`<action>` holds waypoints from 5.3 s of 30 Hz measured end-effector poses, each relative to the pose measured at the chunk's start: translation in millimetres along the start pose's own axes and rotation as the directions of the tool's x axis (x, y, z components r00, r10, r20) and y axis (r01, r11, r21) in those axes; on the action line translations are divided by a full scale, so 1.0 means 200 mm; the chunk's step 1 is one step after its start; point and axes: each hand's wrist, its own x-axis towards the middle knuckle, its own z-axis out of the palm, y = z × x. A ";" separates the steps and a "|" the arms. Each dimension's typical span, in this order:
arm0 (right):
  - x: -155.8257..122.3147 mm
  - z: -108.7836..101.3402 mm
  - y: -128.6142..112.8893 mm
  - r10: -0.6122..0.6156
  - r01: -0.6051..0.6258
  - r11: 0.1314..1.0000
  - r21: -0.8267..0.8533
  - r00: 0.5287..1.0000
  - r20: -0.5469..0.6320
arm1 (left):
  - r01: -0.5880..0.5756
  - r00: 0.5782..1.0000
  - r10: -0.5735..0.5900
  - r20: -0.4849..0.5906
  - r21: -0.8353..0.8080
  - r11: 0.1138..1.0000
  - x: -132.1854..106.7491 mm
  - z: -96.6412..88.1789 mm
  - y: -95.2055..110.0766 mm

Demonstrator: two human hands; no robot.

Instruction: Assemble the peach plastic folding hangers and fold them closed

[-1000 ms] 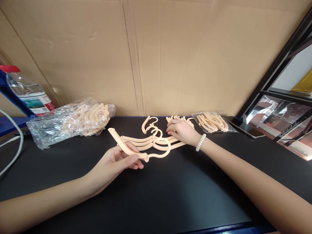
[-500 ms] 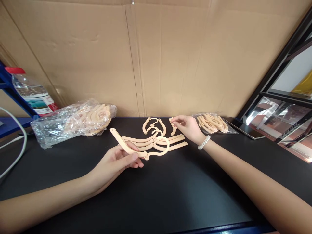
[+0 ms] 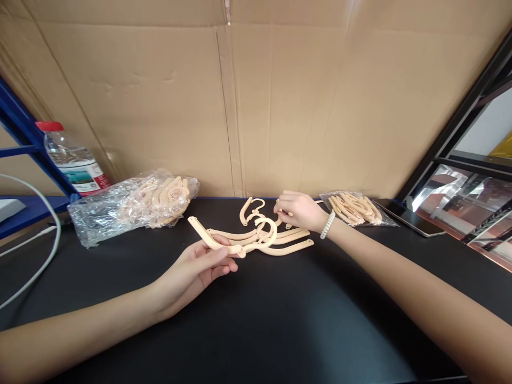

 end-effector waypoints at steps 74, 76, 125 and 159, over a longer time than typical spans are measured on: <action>-0.18 0.06 -0.67 0.777 -0.259 0.132 0.957 0.626 0.062 | -0.054 0.998 0.050 0.028 0.206 0.977 -0.04 0.08 -0.05; -0.19 0.07 -0.66 0.769 -0.234 0.049 0.971 0.629 0.113 | -0.072 0.997 0.061 0.055 0.229 0.971 -0.04 0.08 -0.05; -0.17 0.10 -0.74 0.494 -0.204 0.141 0.969 0.863 0.109 | -0.080 0.993 0.057 0.100 0.243 0.967 -0.01 0.03 -0.04; -0.15 0.09 -0.78 0.495 -0.235 0.168 0.957 0.860 0.125 | -0.112 0.991 0.126 -0.050 0.214 0.970 -0.05 0.10 -0.06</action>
